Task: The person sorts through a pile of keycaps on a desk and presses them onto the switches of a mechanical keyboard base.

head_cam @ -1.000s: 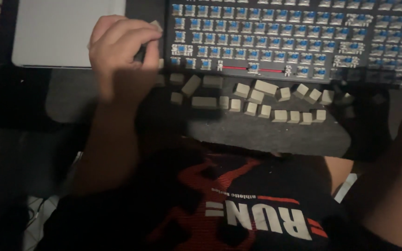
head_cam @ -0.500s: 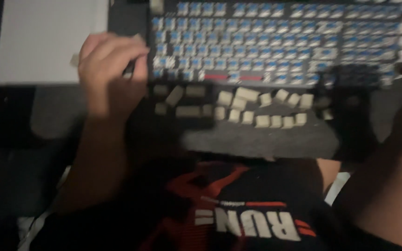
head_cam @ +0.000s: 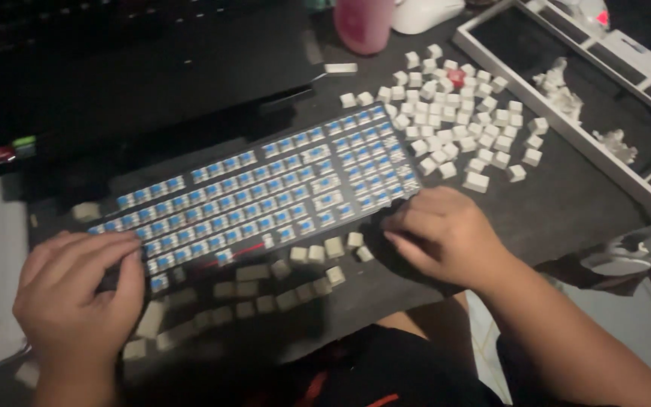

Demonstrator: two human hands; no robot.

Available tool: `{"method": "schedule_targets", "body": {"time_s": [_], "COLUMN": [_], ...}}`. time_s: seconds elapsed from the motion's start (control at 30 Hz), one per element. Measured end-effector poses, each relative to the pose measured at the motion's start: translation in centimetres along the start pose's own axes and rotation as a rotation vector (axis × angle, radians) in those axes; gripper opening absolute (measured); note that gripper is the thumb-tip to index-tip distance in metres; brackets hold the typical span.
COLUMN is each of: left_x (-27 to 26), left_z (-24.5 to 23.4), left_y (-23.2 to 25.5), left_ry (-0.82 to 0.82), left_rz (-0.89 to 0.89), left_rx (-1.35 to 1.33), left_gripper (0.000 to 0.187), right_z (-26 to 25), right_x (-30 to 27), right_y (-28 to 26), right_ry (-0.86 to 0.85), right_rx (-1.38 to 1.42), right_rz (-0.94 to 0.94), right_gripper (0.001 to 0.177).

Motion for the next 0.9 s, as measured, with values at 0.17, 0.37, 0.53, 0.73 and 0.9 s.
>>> {"method": "schedule_targets", "body": {"time_s": [0.17, 0.37, 0.53, 0.73, 0.9], "left_x": [2.5, 4.3, 5.0, 7.7, 10.0], "left_z": [0.9, 1.2, 1.2, 2.7, 6.1], "left_y": [3.5, 5.6, 6.0, 9.5, 14.8], "left_ry": [-0.032, -0.071, -0.187, -0.386, -0.528], "left_rz": [0.096, 0.162, 0.153, 0.192, 0.368], "left_rx": [0.037, -0.004, -0.068, -0.098, -0.181], "left_gripper": [0.006, 0.007, 0.012, 0.025, 0.036], "right_z": [-0.8, -1.8, -2.9, -5.0, -6.1], "right_x": [-1.9, -3.6, -5.2, -9.8, -13.4], "right_y": [1.1, 2.6, 4.2, 8.3, 12.1], "right_ry": [0.025, 0.056, 0.079, 0.249, 0.503], "right_rx": [0.053, 0.057, 0.038, -0.401, -0.355], "right_rz": [-0.004, -0.023, 0.032, 0.346, 0.551], "right_gripper": [0.014, 0.014, 0.014, 0.008, 0.015]}}
Point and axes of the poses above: each hand's wrist, its own x-axis towards the middle knuckle, its own z-axis out of the palm, y = z × x, the point moved 2 cm from there along x, towards the middle knuckle, and after that the axes turned 11 degrees about -z, right-handed, at the moved point
